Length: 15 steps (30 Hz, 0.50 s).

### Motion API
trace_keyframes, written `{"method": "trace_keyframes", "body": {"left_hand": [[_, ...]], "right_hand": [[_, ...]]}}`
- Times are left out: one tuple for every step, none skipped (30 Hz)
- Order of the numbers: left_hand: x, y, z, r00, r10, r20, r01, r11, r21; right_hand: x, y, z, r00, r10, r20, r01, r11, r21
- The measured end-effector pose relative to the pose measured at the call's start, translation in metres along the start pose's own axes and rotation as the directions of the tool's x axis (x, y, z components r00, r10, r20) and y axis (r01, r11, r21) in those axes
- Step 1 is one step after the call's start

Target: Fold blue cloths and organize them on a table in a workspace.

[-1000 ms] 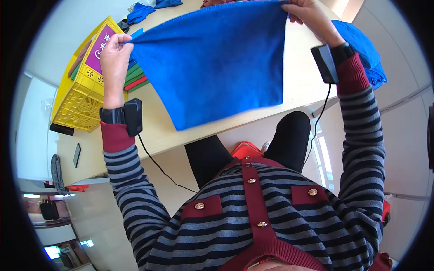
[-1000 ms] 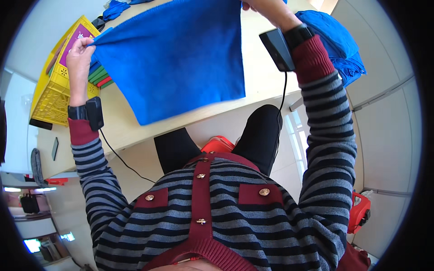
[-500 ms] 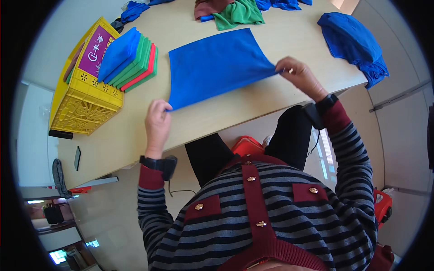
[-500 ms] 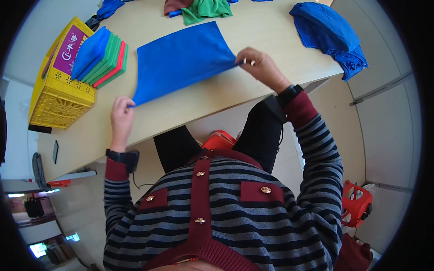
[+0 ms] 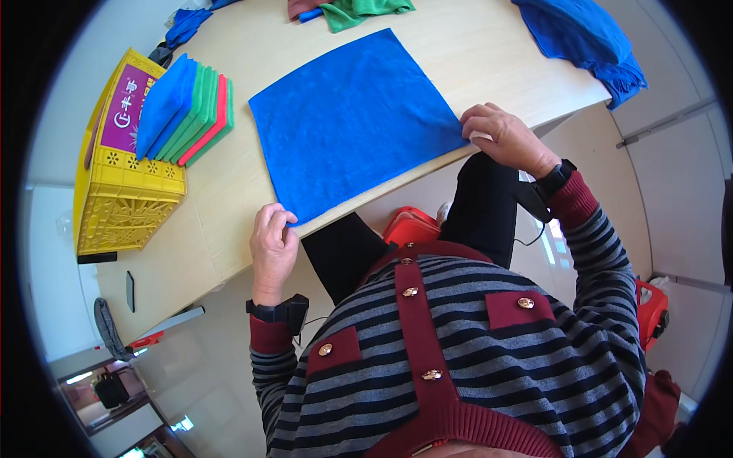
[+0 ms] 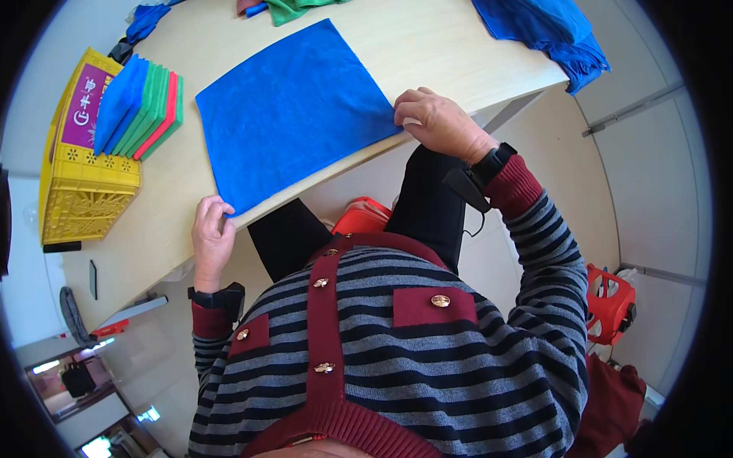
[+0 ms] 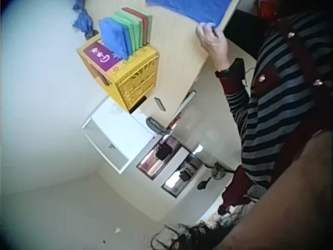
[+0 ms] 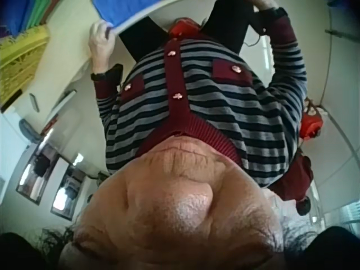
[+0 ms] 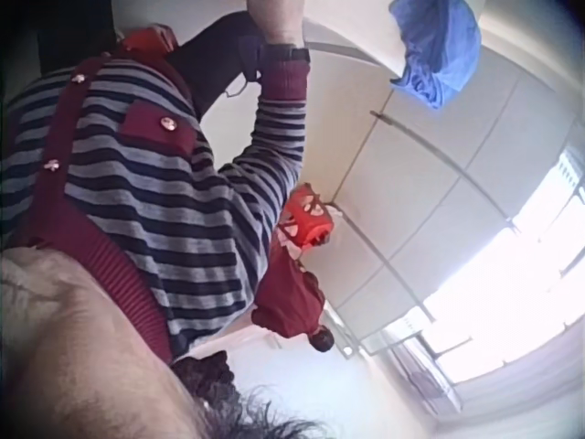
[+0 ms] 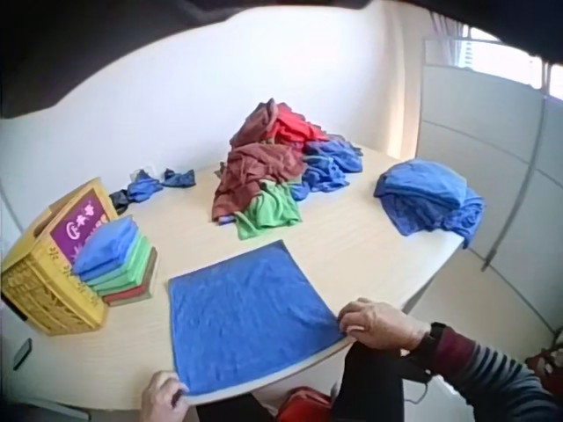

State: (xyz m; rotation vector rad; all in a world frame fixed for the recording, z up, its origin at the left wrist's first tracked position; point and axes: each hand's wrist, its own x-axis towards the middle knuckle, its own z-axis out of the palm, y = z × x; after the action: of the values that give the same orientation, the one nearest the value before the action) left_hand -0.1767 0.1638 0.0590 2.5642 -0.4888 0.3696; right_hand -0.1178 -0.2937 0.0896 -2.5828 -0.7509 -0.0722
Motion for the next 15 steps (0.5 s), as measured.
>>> {"method": "trace_keyframes", "body": {"left_hand": [[0.004,0.001,-0.004,1.0,0.007,0.007,-0.007,1.0,-0.004],[0.009,0.0,-0.01,0.998,0.025,0.049,-0.022,0.998,-0.057],[0.013,0.0,-0.015,0.995,0.044,0.09,-0.034,0.993,-0.111],[0.017,0.001,-0.016,0.989,0.066,0.129,-0.045,0.985,-0.165],[0.021,0.002,-0.014,0.989,0.069,0.132,-0.047,0.986,-0.163],[0.029,0.001,-0.008,0.995,0.039,0.092,-0.025,0.99,-0.14],[0.038,0.0,0.0,0.999,0.011,0.051,-0.004,0.993,-0.119],[0.048,-0.002,0.009,1.0,-0.014,0.009,0.015,0.995,-0.1],[0.057,-0.004,0.021,1.0,-0.004,0.007,0.004,0.995,-0.098],[0.065,-0.005,0.037,0.999,0.04,-0.007,-0.039,0.999,0.007],[0.071,-0.006,0.051,0.996,0.083,-0.017,-0.081,0.99,0.113],[0.073,-0.007,0.062,0.992,0.124,-0.022,-0.116,0.969,0.217],[0.075,-0.004,0.067,0.991,0.135,-0.02,-0.127,0.968,0.215],[0.074,-0.002,0.072,0.996,0.088,0.026,-0.091,0.966,0.244],[0.072,-0.001,0.075,0.997,0.037,0.07,-0.055,0.96,0.274]], "right_hand": [[0.001,-0.001,-0.002,0.999,0.015,0.029,-0.014,1.0,-0.026],[0.003,-0.001,-0.002,0.999,0.025,0.026,-0.025,0.999,-0.026],[0.006,-0.002,-0.003,1.0,0.022,-0.014,-0.023,0.999,-0.038],[0.01,-0.004,-0.003,0.998,0.019,-0.055,-0.021,0.998,-0.051],[0.016,-0.01,0.0,0.996,0.009,-0.093,-0.014,0.998,-0.06],[0.028,-0.022,0.008,0.989,-0.009,-0.148,0.004,0.999,-0.034],[0.042,-0.037,0.022,0.979,-0.025,-0.203,0.024,1.0,-0.01],[0.057,-0.048,0.04,0.966,-0.067,-0.248,0.059,0.997,-0.042],[0.07,-0.059,0.059,0.95,-0.107,-0.293,0.087,0.993,-0.08],[0.081,-0.075,0.076,0.96,-0.061,-0.272,0.031,0.993,-0.114],[0.09,-0.087,0.088,0.968,-0.014,-0.252,-0.024,0.989,-0.148],[0.096,-0.09,0.1,0.967,-0.01,-0.255,-0.029,0.989,-0.148],[0.102,-0.093,0.106,0.973,0.026,-0.231,-0.068,0.982,-0.174],[0.107,-0.094,0.111,0.977,0.062,-0.206,-0.104,0.974,-0.2],[0.109,-0.091,0.114,0.979,0.098,-0.18,-0.139,0.964,-0.227]]}}
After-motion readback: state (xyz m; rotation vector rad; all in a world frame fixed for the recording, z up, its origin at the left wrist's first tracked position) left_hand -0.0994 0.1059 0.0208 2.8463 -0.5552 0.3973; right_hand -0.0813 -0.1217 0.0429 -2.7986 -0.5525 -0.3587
